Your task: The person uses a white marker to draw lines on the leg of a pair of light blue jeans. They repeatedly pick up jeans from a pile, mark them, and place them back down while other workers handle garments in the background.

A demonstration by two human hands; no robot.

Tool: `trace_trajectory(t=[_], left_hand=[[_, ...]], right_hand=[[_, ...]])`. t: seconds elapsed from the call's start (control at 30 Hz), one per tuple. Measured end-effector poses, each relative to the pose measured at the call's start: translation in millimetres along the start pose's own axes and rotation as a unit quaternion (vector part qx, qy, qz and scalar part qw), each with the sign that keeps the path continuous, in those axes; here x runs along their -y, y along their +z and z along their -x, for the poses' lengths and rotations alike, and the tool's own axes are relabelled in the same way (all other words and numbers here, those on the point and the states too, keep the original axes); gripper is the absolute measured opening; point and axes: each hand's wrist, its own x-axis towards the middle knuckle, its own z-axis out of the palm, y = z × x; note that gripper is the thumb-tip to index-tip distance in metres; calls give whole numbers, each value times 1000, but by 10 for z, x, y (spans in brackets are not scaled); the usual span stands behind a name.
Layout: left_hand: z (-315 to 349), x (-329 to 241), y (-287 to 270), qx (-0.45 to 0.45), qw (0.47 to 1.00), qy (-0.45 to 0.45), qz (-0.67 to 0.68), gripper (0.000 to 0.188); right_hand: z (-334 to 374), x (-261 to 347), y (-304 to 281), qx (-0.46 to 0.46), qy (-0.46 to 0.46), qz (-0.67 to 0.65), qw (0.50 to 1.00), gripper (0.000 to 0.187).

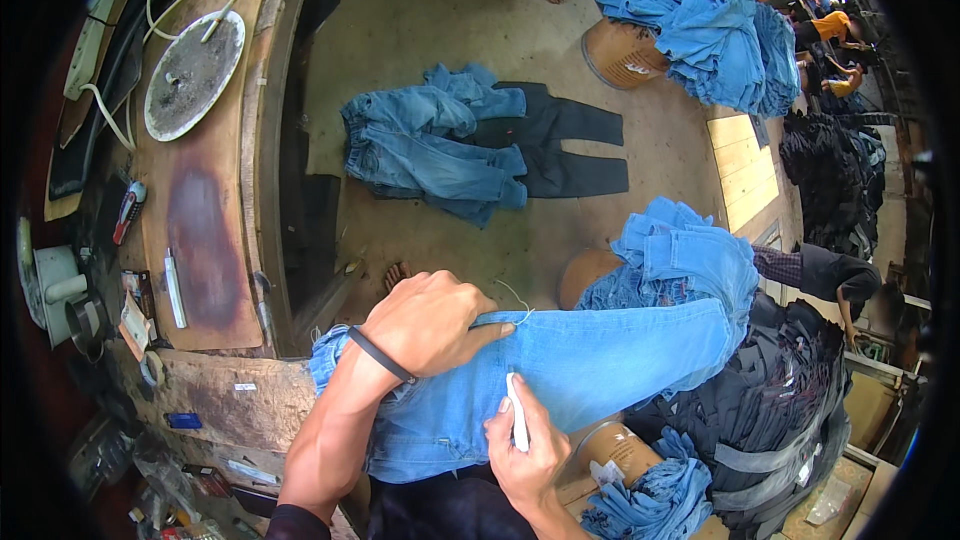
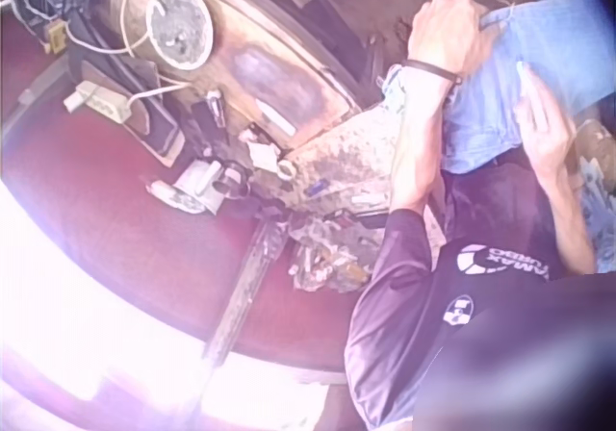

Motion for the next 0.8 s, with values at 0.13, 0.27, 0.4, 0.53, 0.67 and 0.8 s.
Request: trace_trajectory(t=[0.13,0.27,0.4,0.53,0.67,0.8], left_hand=[[-2,21,25,2,1000,-1,-9,38],[-6,38,46,-19,1000,23,1,39],[7,26,40,-7,1000,11,1,38],[1,11,16,-3,1000,-4,3,37],[-6,3,7,3,1000,-1,2,37],[-5,30,31,-4,1000,10,7,40]], right_hand=[[4,-14,9,11,-28,38,999,34],[-19,-27,27,-10,-26,16,999,37],[-32,-20,31,10,-22,38,999,37],[-20,-12,22,-3,-19,29,999,37],[18,-25,5,10,-1,40,999,34],[106,-56,-1,14,9,-9,1000,34]])
